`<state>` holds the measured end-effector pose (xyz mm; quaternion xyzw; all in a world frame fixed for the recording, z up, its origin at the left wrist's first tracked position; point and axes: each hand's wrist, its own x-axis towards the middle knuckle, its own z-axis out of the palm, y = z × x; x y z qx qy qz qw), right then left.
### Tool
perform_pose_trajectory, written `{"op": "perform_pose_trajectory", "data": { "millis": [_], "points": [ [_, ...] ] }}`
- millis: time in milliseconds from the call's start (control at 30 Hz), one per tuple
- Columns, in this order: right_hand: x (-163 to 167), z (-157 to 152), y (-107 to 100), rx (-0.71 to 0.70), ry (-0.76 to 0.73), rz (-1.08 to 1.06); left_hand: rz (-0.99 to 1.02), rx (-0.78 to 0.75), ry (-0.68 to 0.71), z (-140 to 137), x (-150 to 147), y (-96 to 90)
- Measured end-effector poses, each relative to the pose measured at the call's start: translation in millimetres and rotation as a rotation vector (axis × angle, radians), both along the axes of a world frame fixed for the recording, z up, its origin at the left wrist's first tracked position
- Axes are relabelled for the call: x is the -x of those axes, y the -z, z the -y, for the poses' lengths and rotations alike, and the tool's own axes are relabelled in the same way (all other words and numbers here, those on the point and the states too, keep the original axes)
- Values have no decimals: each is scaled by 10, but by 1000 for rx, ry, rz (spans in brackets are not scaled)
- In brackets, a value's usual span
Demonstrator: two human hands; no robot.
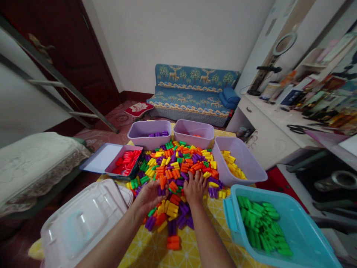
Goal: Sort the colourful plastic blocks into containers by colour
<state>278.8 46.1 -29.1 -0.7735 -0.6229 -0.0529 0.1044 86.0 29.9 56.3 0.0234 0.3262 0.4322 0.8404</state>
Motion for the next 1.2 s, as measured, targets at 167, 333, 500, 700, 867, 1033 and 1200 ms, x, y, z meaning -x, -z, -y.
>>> {"op": "perform_pose_trajectory", "data": {
  "millis": [167, 333, 500, 700, 867, 1033, 1200],
  "points": [
    [-3, -6, 1, 10, 1, 1, -74, -71, -8, 26, -17, 43],
    [-7, -11, 16, 3, 4, 6, -104, -200, 47, 37, -56, 38],
    [-4, -3, 4, 1, -2, 2, -177, -272, 67, 34, -54, 23],
    [-8, -6, 12, 3, 0, -1, -273, -263, 128, 73, -56, 22],
    [-7, -6, 5, 7, -1, 1, -347, -315, 28, 62, -116, 83],
    [-2, -1, -15, 22, 0, -4, -381, -193, -113, -6, -152, 210],
    [-5, -5, 10, -2, 7, 1, -411, -248, -91, 23, -166, 234]
  ]
}}
